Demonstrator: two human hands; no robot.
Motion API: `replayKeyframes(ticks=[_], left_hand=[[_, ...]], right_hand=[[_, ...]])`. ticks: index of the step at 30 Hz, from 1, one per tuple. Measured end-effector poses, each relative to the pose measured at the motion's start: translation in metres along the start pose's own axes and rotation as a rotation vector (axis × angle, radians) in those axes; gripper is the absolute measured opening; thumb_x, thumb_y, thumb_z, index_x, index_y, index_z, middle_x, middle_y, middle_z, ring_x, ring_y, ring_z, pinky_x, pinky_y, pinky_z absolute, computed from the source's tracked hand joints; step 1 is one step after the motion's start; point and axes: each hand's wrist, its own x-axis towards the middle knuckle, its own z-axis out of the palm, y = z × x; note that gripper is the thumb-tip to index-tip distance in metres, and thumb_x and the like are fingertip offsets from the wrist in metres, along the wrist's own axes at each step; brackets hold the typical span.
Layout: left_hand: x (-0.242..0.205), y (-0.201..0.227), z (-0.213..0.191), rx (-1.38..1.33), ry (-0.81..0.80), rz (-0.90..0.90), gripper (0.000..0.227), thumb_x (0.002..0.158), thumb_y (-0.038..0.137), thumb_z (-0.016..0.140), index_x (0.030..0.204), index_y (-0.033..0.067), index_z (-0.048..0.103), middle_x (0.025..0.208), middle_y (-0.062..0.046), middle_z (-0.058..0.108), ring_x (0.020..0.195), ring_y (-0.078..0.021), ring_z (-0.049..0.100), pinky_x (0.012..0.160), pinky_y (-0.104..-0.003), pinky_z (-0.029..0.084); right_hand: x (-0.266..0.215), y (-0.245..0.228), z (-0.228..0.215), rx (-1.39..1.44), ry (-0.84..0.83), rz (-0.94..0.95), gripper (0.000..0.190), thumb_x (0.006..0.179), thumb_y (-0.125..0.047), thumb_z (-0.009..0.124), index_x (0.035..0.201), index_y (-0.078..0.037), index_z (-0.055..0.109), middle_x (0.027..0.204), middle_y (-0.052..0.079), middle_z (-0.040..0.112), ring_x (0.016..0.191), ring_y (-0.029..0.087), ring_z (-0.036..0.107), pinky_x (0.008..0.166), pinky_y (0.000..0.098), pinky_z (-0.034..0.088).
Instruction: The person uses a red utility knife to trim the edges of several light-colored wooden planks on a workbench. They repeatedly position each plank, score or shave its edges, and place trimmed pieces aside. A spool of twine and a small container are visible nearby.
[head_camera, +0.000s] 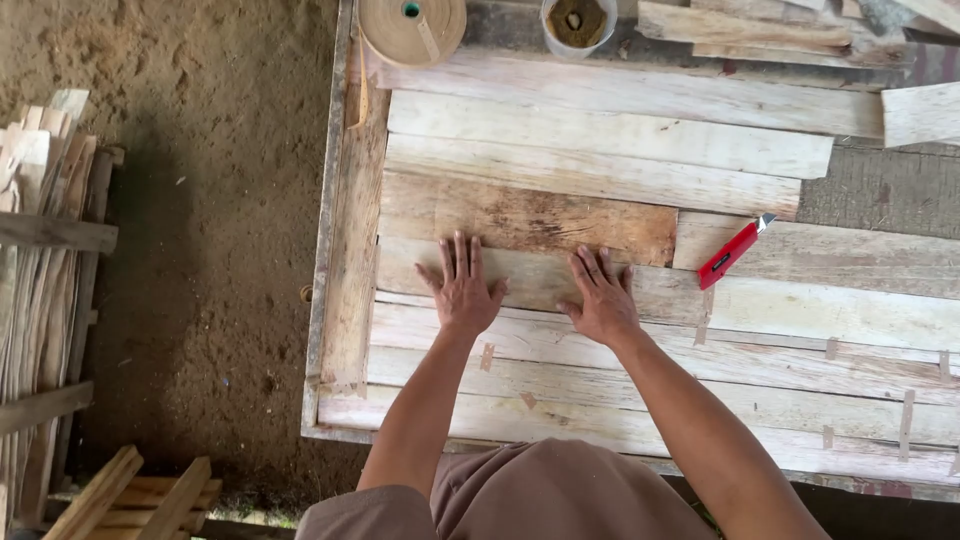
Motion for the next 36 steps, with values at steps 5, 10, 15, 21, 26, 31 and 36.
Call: replayKeyframes(ticks=[5,10,15,21,26,31,36], left_hand=[[0.009,-0.001,0.010,0.016,0.016,0.021,0.090,0.099,0.067,0.034,0.167,0.0176,0.003,0.174,-0.010,-0.006,0.158,-0.0346,-0.011,0.117,-0.075,-0.004],[0.020,-0.001,-0.001,-0.029,0.140,0.027,0.085,0.098,0.067,0.040,0.162,0.0157,0.019,0.173,-0.011,0.011,0.160,-0.0326,0.002,0.115,-0.076,-0.008],[0.054,0.000,-0.027,-0.079,0.232,0.056,0.087,0.099,0.061,0.047,0.165,0.0162,0.010,0.174,-0.011,0.000,0.159,-0.0361,-0.007,0.115,-0.078,-0.005],[0.093,-0.005,-0.039,0.013,0.087,0.081,0.086,0.100,0.065,0.032,0.167,0.0251,-0.003,0.174,-0.003,-0.013,0.158,-0.0327,-0.017,0.119,-0.074,0.000],[0.095,-0.004,-0.034,0.035,0.028,0.058,0.086,0.100,0.070,0.025,0.166,0.0255,-0.008,0.172,-0.003,-0.019,0.156,-0.0326,-0.024,0.117,-0.075,-0.006],[0.089,0.001,-0.048,0.029,0.035,0.087,0.086,0.100,0.067,0.031,0.166,0.0262,-0.006,0.173,-0.004,-0.014,0.157,-0.0338,-0.018,0.118,-0.075,-0.002],[0.084,0.032,-0.055,-0.066,0.117,0.048,0.097,0.095,0.058,0.049,0.167,0.0229,-0.006,0.173,-0.008,-0.013,0.157,-0.0336,-0.019,0.111,-0.081,-0.004]], right_hand=[[0.002,-0.001,-0.010,0.021,-0.001,0.013,0.088,0.099,-0.062,0.053,0.167,-0.028,0.008,0.174,0.001,0.002,0.159,0.036,0.003,0.122,0.0711,0.011],[0.001,-0.011,-0.039,0.001,-0.109,0.070,0.091,0.096,-0.057,0.061,0.166,-0.032,0.008,0.174,-0.003,0.000,0.159,0.032,0.002,0.122,0.0762,0.006],[0.009,-0.010,-0.056,-0.082,-0.031,0.098,0.074,0.103,-0.059,0.046,0.165,-0.031,0.018,0.171,0.002,0.021,0.159,0.031,0.013,0.123,0.0731,-0.002],[0.036,0.003,-0.056,0.003,-0.070,0.103,0.092,0.100,-0.063,0.048,0.168,-0.026,0.000,0.175,0.007,-0.004,0.159,0.040,-0.002,0.123,0.0685,0.005],[0.039,0.007,-0.046,-0.016,-0.124,0.108,0.094,0.099,-0.066,0.046,0.168,-0.026,-0.003,0.175,0.007,-0.009,0.158,0.041,-0.005,0.123,0.0681,0.005],[0.037,0.007,-0.061,0.005,-0.117,0.133,0.092,0.100,-0.065,0.047,0.169,-0.028,-0.003,0.175,0.005,-0.010,0.159,0.039,-0.006,0.124,0.0657,0.005],[0.032,0.047,-0.081,0.488,0.019,-0.001,0.074,0.105,-0.037,0.058,0.167,-0.026,0.017,0.171,0.009,0.016,0.155,0.040,0.019,0.126,0.0627,0.019]])
